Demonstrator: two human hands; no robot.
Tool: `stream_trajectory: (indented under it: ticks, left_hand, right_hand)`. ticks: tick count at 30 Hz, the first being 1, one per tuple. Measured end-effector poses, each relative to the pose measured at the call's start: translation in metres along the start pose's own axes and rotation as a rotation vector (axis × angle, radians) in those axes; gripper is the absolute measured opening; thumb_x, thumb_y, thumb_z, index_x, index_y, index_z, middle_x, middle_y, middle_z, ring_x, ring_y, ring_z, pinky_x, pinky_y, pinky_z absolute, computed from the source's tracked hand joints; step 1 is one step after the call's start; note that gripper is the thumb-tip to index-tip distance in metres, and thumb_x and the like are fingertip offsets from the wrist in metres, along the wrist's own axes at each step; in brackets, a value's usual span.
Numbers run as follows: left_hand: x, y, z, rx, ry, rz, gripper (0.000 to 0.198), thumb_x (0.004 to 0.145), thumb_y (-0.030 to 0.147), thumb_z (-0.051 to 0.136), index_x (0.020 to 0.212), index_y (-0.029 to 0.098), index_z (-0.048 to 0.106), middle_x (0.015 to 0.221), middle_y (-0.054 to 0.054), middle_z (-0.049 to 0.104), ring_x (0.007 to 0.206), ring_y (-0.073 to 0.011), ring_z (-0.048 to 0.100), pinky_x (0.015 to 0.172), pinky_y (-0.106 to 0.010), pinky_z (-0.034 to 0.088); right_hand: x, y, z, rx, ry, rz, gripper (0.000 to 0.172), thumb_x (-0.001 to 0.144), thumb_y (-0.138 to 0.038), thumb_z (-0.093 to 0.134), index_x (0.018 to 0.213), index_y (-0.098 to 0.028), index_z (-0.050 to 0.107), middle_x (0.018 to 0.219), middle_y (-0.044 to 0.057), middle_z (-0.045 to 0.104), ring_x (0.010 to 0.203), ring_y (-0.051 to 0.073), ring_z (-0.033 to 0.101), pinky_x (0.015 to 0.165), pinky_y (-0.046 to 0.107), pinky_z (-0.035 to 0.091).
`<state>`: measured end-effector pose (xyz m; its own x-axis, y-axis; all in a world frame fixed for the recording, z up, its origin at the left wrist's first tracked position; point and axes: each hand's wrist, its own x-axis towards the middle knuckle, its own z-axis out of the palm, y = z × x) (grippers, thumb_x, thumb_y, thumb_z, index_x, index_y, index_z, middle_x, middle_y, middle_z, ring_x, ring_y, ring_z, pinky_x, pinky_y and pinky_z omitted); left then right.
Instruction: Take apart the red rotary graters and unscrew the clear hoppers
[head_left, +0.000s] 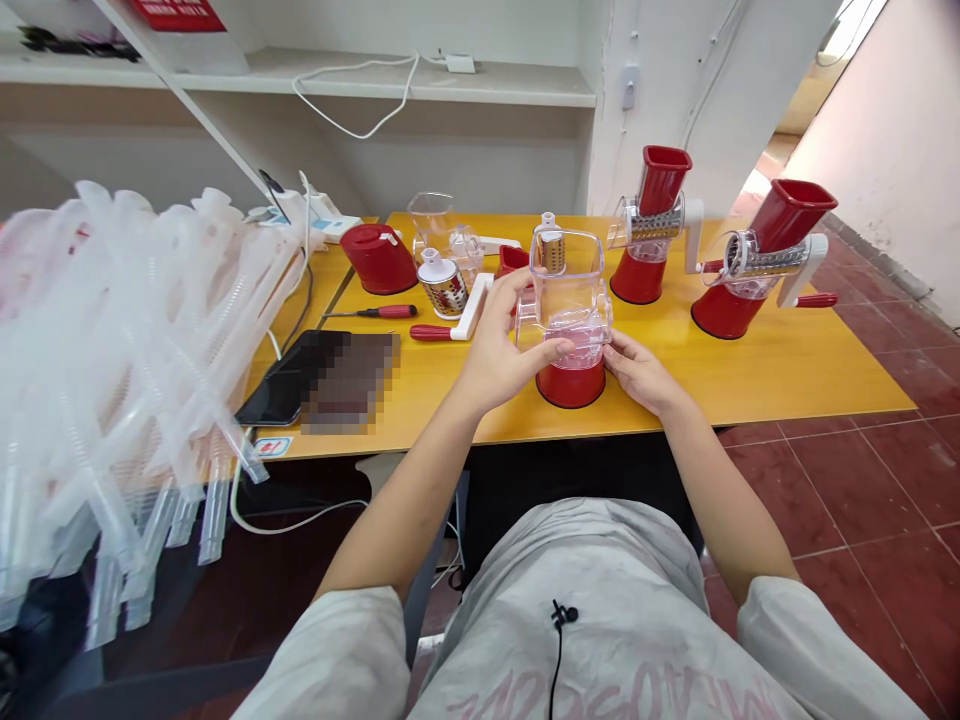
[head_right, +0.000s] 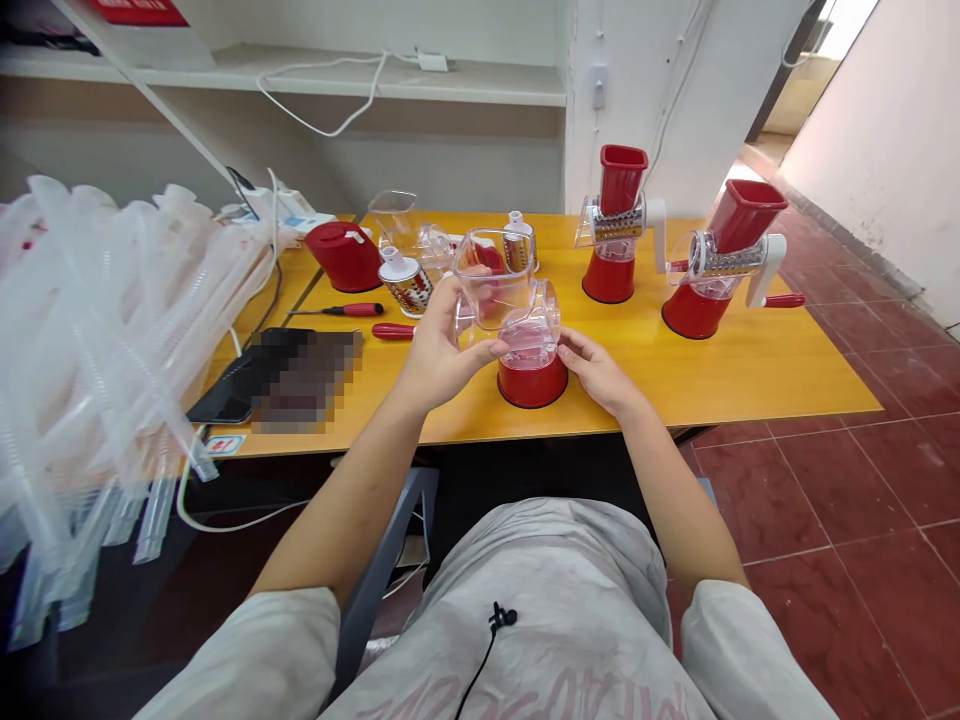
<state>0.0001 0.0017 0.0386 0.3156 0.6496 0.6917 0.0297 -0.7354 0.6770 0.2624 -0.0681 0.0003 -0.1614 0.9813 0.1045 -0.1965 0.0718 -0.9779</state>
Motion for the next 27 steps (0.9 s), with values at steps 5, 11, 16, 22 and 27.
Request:
stream_trajectory:
  ticks: [5,11,16,22,27]
  left_hand:
    - [0.004,-0.011,0.008,-0.15,-0.004,-0.049,0.096,0.09,0.079,0.102,0.161,0.029,0.064,0.168,-0.017,0.071,0.156,-0.0406,0.074,0.131,-0.057,0.065]
    - [-0.002,-0.01,0.018,-0.118,0.117,-0.049,0.09,0.089,0.081,0.102,0.152,0.025,0.069,0.156,-0.017,0.075,0.149,-0.0391,0.077,0.13,-0.057,0.065]
    - [-0.007,0.006,0.032,-0.065,0.245,-0.037,0.087,0.089,0.085,0.1,0.147,0.027,0.071,0.147,-0.013,0.076,0.141,-0.0359,0.078,0.125,-0.054,0.064]
    - [-0.015,0.028,0.043,0.002,0.318,-0.103,0.089,0.092,0.086,0.096,0.155,0.031,0.065,0.152,-0.011,0.069,0.145,-0.0355,0.072,0.13,-0.057,0.059]
    - [-0.023,0.033,0.052,0.11,0.309,-0.13,0.091,0.098,0.084,0.093,0.165,0.038,0.052,0.165,-0.012,0.058,0.156,-0.0363,0.063,0.135,-0.059,0.054]
  right_hand:
    - [0.001,-0.008,-0.004,0.008,-0.046,0.043,0.044,0.114,-0.045,0.084,0.151,-0.022,0.079,0.168,0.015,0.073,0.158,0.033,0.071,0.139,0.063,0.059]
    - [0.003,-0.009,-0.006,0.03,-0.042,0.079,0.045,0.115,-0.046,0.084,0.151,-0.021,0.078,0.166,0.015,0.075,0.155,0.032,0.073,0.136,0.062,0.062]
    - [0.003,-0.005,-0.004,0.039,-0.02,0.089,0.046,0.115,-0.05,0.083,0.15,-0.02,0.078,0.164,0.015,0.075,0.152,0.032,0.074,0.133,0.061,0.064]
    - [0.002,-0.005,-0.003,0.042,-0.022,0.095,0.045,0.115,-0.047,0.084,0.15,-0.02,0.078,0.163,0.015,0.075,0.149,0.032,0.075,0.13,0.06,0.066]
    - [0.0,-0.007,-0.002,0.042,-0.021,0.104,0.045,0.115,-0.047,0.084,0.15,-0.02,0.078,0.163,0.015,0.075,0.15,0.032,0.075,0.131,0.06,0.066]
